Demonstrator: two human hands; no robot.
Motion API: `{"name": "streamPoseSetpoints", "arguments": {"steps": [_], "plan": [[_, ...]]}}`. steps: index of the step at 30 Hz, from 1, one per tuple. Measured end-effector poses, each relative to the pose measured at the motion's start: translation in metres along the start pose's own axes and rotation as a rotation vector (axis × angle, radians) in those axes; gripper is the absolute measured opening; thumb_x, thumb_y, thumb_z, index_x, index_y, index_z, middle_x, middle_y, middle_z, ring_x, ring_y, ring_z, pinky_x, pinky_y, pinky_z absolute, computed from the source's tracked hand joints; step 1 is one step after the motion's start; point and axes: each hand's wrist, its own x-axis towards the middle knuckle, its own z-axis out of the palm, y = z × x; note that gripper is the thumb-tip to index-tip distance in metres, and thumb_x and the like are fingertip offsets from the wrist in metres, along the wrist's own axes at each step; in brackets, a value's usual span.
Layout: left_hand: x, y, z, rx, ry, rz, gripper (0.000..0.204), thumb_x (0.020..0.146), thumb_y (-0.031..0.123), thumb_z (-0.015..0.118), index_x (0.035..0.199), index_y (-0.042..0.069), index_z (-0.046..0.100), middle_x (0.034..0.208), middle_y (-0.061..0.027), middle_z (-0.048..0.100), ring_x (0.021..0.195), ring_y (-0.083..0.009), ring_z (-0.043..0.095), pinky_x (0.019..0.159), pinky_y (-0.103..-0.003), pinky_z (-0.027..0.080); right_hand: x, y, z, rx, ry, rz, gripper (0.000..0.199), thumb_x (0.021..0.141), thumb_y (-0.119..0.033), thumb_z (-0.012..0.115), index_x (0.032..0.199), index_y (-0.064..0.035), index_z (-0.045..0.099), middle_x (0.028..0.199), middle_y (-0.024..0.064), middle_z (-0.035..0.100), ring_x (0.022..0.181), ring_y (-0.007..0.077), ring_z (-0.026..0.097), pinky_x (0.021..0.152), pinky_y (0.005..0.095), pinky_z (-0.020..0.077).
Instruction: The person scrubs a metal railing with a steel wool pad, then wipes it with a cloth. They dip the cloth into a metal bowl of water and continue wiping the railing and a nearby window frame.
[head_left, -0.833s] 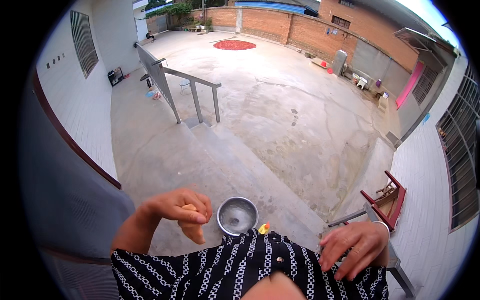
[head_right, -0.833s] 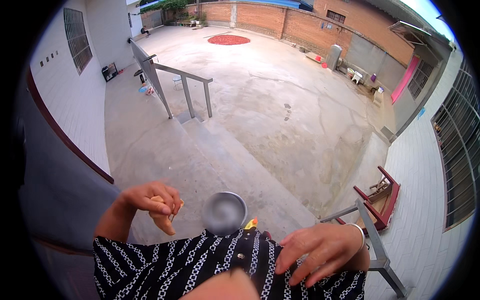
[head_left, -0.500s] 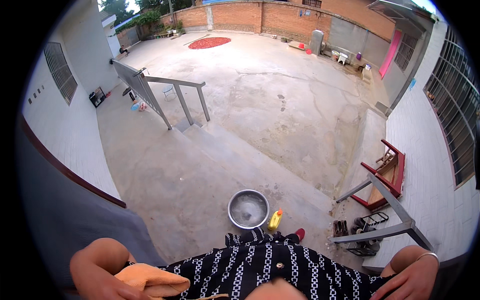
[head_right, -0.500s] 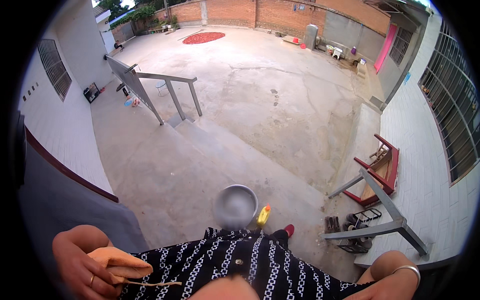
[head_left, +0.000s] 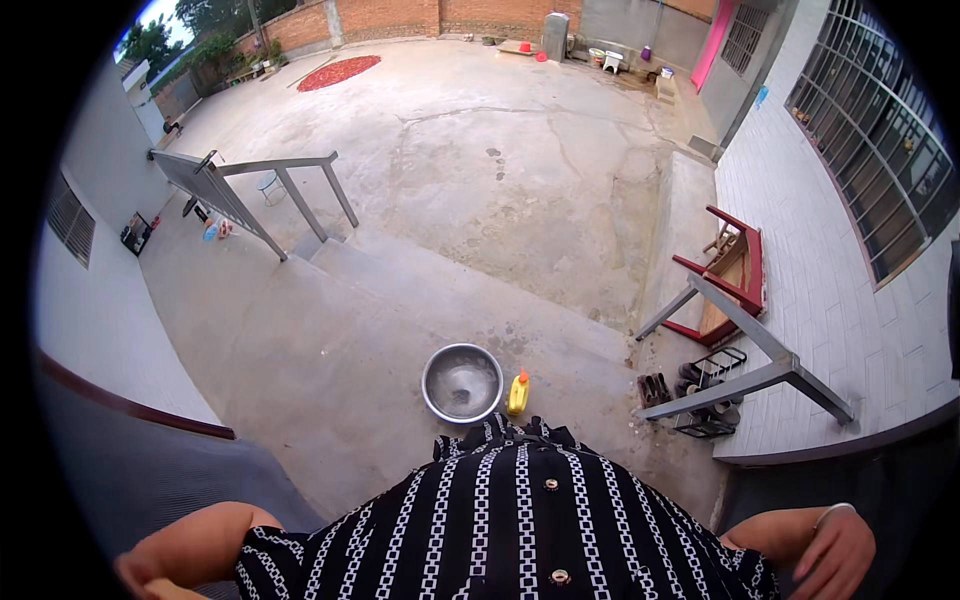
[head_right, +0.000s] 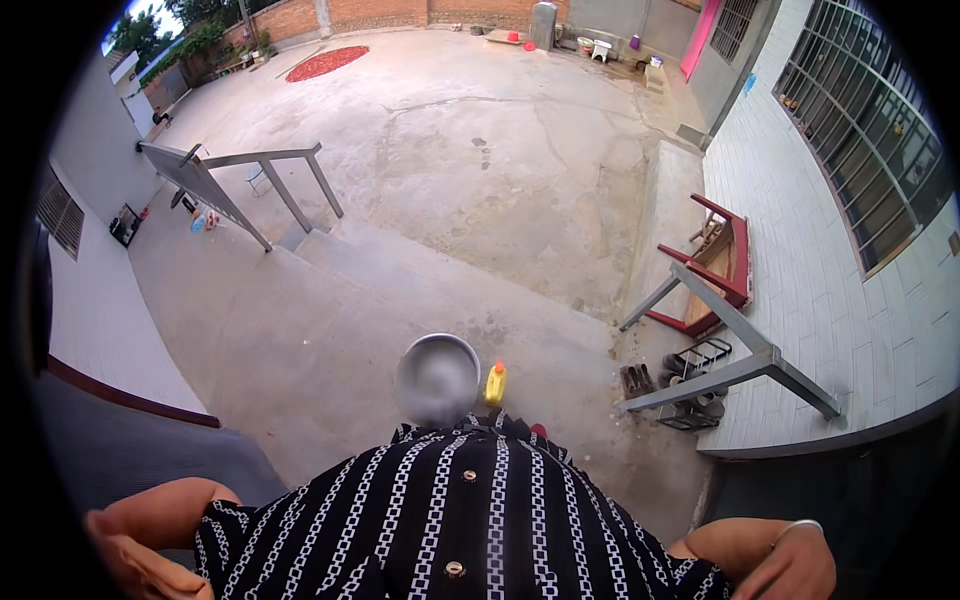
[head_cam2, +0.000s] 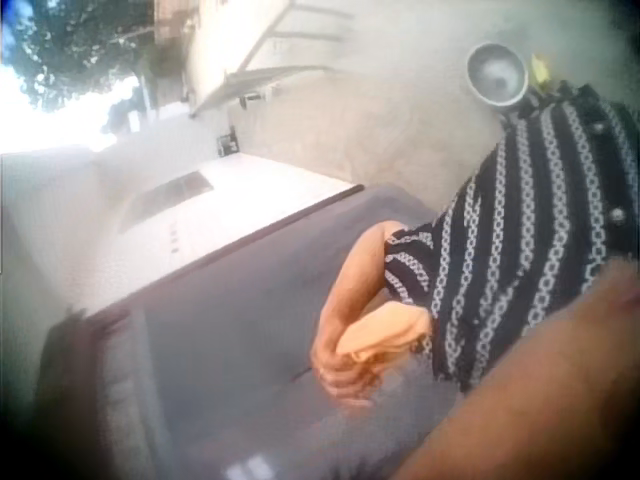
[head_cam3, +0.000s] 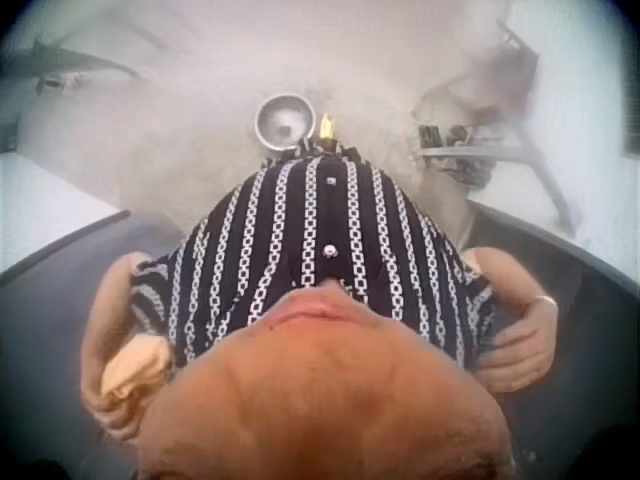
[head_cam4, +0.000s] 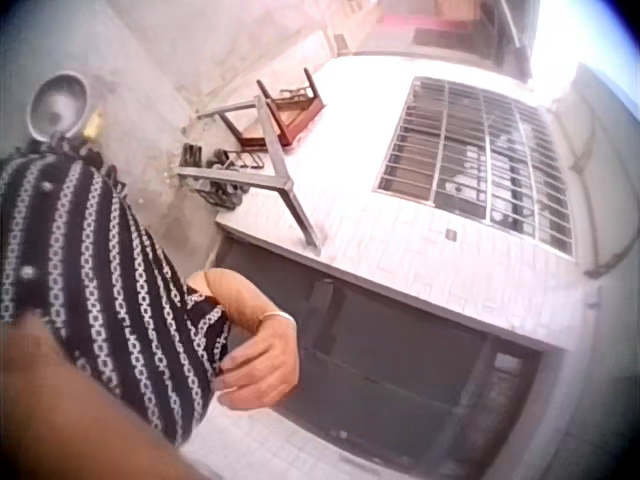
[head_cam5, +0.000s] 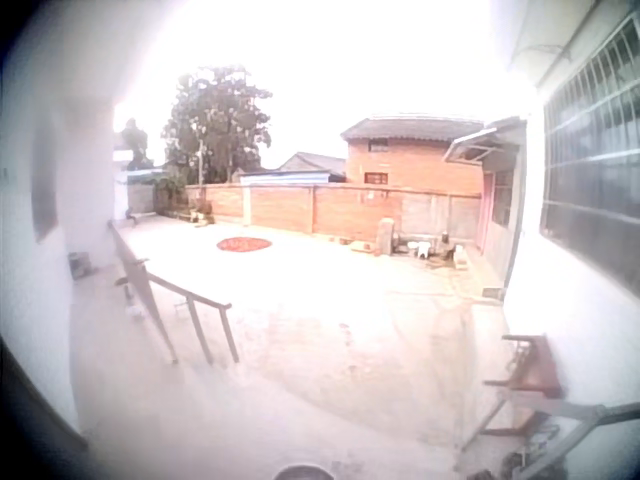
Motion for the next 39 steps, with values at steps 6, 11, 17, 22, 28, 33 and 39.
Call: {"name": "streamPoseSetpoints", "arguments": {"steps": [6, 11, 17, 22, 28, 33, 39], "plan": [[0.018, -0.141, 0.082, -0.612, 0.665, -0.587, 0.002, 0.076, 0.004, 0.068, 0.076, 0.002, 0.067, 0.071, -0.0064, 0.061, 0.062, -0.0117, 0.056, 0.055, -0.027, 0.043, -0.128, 0.172, 0.078, 0.197, 0.502, 1.389, 0.017, 0.080, -0.010, 0.068, 0.092, 0.0024, 0.068, 0.086, 0.0064, 0.067, 0.082, 0.0124, 0.060, 0.075, 0.0283, 0.0473], [0.013, -0.184, 0.217, -0.764, 0.600, -0.946, 0.004, 0.077, 0.006, 0.067, 0.078, 0.002, 0.067, 0.073, -0.0064, 0.062, 0.064, -0.0121, 0.057, 0.056, -0.027, 0.043, -0.265, 0.204, 0.229, 0.438, 0.318, 1.908, 0.020, 0.087, -0.019, 0.062, 0.098, -0.0046, 0.070, 0.084, 0.0032, 0.069, 0.080, 0.0088, 0.060, 0.079, 0.0266, 0.0475], [0.004, -0.187, 0.296, -0.911, 0.536, -1.195, 0.006, 0.077, 0.008, 0.065, 0.080, 0.003, 0.068, 0.075, -0.0064, 0.062, 0.066, -0.0124, 0.057, 0.059, -0.027, 0.043, -0.294, 0.215, 0.257, 0.427, 0.510, 2.084, 0.021, 0.087, -0.020, 0.062, 0.098, -0.0047, 0.070, 0.085, 0.0037, 0.069, 0.081, 0.0098, 0.060, 0.079, 0.0272, 0.0475], [0.009, -0.191, 0.298, -0.899, 0.536, -1.204, 0.008, 0.078, 0.010, 0.064, 0.081, 0.003, 0.068, 0.076, -0.0064, 0.063, 0.068, -0.0128, 0.057, 0.060, -0.028, 0.044, -0.288, 0.251, 0.230, 0.359, 0.531, 2.000, 0.021, 0.086, -0.021, 0.063, 0.098, -0.0047, 0.070, 0.085, 0.0041, 0.069, 0.081, 0.0106, 0.061, 0.080, 0.0277, 0.0476], [0.026, -0.200, 0.298, -0.897, 0.529, -1.195, 0.011, 0.079, 0.012, 0.063, 0.083, 0.003, 0.068, 0.078, -0.0064, 0.063, 0.070, -0.0132, 0.057, 0.062, -0.028, 0.044, -0.282, 0.290, 0.197, 0.303, 0.552, 1.928, 0.022, 0.086, -0.022, 0.063, 0.098, -0.0048, 0.070, 0.086, 0.0046, 0.069, 0.082, 0.0115, 0.061, 0.080, 0.0283, 0.0476], [0.033, -0.199, 0.302, -0.894, 0.518, -1.215, 0.013, 0.080, 0.013, 0.062, 0.085, 0.004, 0.068, 0.080, -0.0064, 0.063, 0.072, -0.0135, 0.058, 0.064, -0.028, 0.044, -0.282, 0.307, 0.191, 0.304, 0.573, 1.902, 0.023, 0.086, -0.023, 0.063, 0.098, -0.0048, 0.070, 0.087, 0.0050, 0.069, 0.082, 0.0123, 0.061, 0.080, 0.0288, 0.0477], [0.034, -0.204, 0.309, -0.889, 0.505, -1.250, 0.015, 0.080, 0.015, 0.061, 0.087, 0.004, 0.068, 0.082, -0.0065, 0.064, 0.074, -0.0139, 0.058, 0.066, -0.029, 0.044, -0.288, 0.316, 0.193, 0.304, 0.577, 1.900, 0.024, 0.085, -0.024, 0.063, 0.098, -0.0049, 0.069, 0.088, 0.0055, 0.069, 0.083, 0.0133, 0.062, 0.081, 0.0295, 0.0477]]}}
